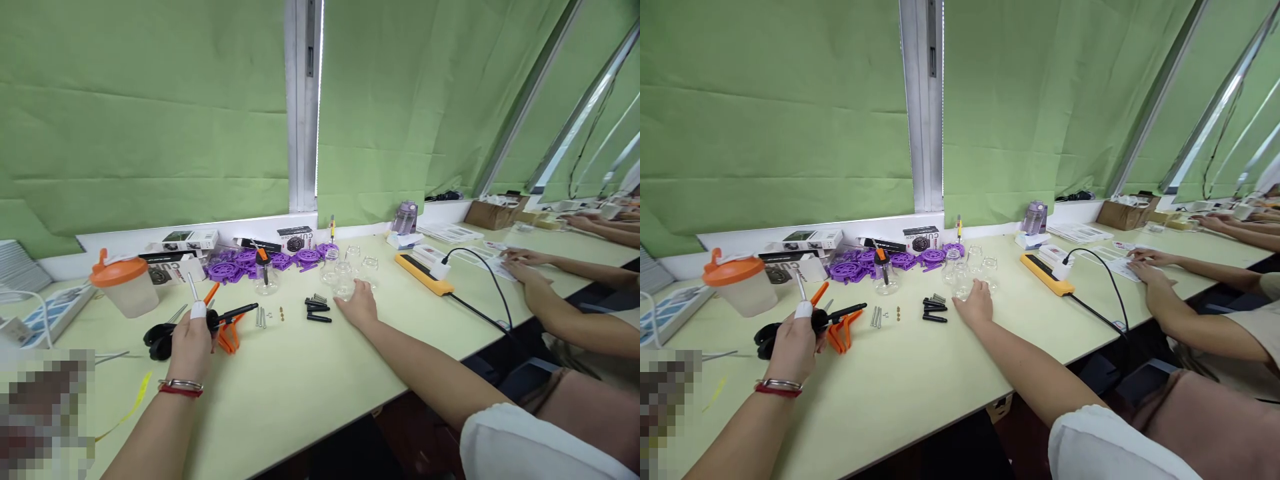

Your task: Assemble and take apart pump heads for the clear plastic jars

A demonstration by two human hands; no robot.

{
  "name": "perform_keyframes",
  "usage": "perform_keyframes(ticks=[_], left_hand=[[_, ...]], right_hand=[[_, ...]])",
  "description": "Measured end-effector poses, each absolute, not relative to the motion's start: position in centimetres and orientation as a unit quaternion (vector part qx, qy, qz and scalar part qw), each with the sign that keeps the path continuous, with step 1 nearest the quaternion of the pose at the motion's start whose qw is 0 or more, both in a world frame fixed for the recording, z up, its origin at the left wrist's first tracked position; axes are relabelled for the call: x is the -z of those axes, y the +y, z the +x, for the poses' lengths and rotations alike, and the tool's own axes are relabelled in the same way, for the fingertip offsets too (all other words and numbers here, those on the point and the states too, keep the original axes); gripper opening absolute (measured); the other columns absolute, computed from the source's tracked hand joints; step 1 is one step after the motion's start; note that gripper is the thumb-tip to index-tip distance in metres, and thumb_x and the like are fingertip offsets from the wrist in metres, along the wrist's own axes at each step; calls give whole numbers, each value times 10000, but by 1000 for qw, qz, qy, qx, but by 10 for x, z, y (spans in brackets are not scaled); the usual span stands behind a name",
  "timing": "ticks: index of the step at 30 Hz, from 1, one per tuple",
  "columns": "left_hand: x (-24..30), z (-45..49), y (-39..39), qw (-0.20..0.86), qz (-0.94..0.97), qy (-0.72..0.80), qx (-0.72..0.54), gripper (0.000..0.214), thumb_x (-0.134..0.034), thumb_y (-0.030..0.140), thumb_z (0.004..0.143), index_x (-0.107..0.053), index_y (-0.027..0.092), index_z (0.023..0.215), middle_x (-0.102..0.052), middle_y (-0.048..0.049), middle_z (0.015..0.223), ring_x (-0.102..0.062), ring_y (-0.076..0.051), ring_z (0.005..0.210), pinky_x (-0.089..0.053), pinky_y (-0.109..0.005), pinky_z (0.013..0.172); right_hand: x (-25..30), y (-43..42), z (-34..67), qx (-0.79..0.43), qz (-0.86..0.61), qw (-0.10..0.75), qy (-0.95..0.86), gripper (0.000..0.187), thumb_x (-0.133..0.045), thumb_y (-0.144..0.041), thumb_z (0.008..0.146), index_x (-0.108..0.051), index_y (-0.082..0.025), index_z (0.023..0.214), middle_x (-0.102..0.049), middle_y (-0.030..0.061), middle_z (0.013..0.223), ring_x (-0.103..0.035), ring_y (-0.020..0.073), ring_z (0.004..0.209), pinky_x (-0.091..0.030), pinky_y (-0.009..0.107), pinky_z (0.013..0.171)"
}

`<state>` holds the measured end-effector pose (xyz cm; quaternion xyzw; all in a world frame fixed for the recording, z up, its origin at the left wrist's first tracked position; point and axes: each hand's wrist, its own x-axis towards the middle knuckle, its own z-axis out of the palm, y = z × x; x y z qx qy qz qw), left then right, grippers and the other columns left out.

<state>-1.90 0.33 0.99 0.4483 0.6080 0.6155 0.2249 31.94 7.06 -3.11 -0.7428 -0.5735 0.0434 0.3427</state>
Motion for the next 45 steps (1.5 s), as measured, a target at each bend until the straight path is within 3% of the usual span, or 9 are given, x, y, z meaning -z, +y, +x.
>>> perform_keyframes(ticks=[11, 19, 24, 27, 30, 33, 37, 42, 45], left_hand=[[-10, -13, -1, 257, 441, 595, -621, 320, -409, 488, 820, -415, 210, 660, -394, 72, 392, -346, -84, 285, -282, -197, 280], [-13, -4, -5, 315, 445, 575, -610, 326, -432, 500, 823, -407, 211, 674, -440, 72, 406, -353, -81, 266, -291, -204, 274], [-25, 18, -20, 385, 477, 563, -554, 349, -417, 529, 837, -448, 205, 715, -431, 81, 410, -352, -81, 269, -338, -219, 291], [-27, 27, -26, 417, 494, 564, -515, 386, -401, 569, 838, -482, 196, 774, -441, 75, 433, -360, -90, 269, -359, -245, 294], [-28, 26, -30, 399, 545, 544, -497, 416, -351, 554, 870, -522, 178, 920, -496, 48, 514, -440, -112, 333, -432, -281, 374], [-30, 19, -32, 264, 618, 495, -551, 430, -360, 475, 894, -433, 198, 1214, -621, -62, 904, -621, -180, 723, -526, -368, 670], [-30, 17, -38, 164, 719, 413, -534, 495, -449, 380, 868, -363, 226, 1330, -462, -126, 1290, -490, -249, 1129, -395, -476, 966], [-29, 32, -43, 294, 684, 470, -474, 506, -538, 379, 826, -393, 208, 1279, -555, -78, 997, -560, -206, 848, -482, -414, 774], [-26, 40, -38, 390, 634, 498, -444, 437, -487, 444, 845, -389, 220, 1208, -527, -8, 840, -506, -123, 572, -455, -288, 536]], right_hand=[[32, 86, 322, -52, -775, 274, -567, 823, -557, -563, 718, -327, -126, 1376, -353, 169, 1354, -546, 293, 1080, -474, 377, 815], [13, 51, 297, 129, -495, 457, -727, 578, -533, -380, 830, -375, -142, 1333, -482, 171, 1257, -406, 288, 1227, -395, 442, 975], [-6, 5, 228, 193, -277, 316, -886, 458, -505, -254, 881, -432, -225, 1333, -512, 139, 1292, -443, 294, 1176, -382, 457, 916], [-9, -3, 204, 190, -259, 262, -910, 402, -421, -126, 899, -476, -147, 1297, -637, 136, 1035, -560, 233, 931, -416, 381, 778], [-18, 0, 205, 132, -300, 262, -908, 314, -407, -166, 922, -561, -123, 1193, -651, 105, 869, -569, 192, 781, -407, 321, 684], [-40, -4, 220, 14, -346, 299, -889, 273, -429, -261, 932, -614, -155, 1102, -645, 88, 895, -570, 172, 779, -403, 276, 657], [-69, -15, 236, -162, -321, 306, -881, 230, -453, -261, 917, -646, -192, 1021, -620, 42, 808, -550, 145, 727, -396, 254, 662], [-63, -8, 233, -357, -338, 331, -806, 242, -472, -309, 880, -631, -190, 743, -497, -15, 619, -442, 120, 601, -341, 243, 585], [-41, 6, 225, -474, -387, 344, -713, 154, -520, -307, 830, -600, -176, 814, -447, -35, 593, -379, 99, 540, -304, 227, 520]])
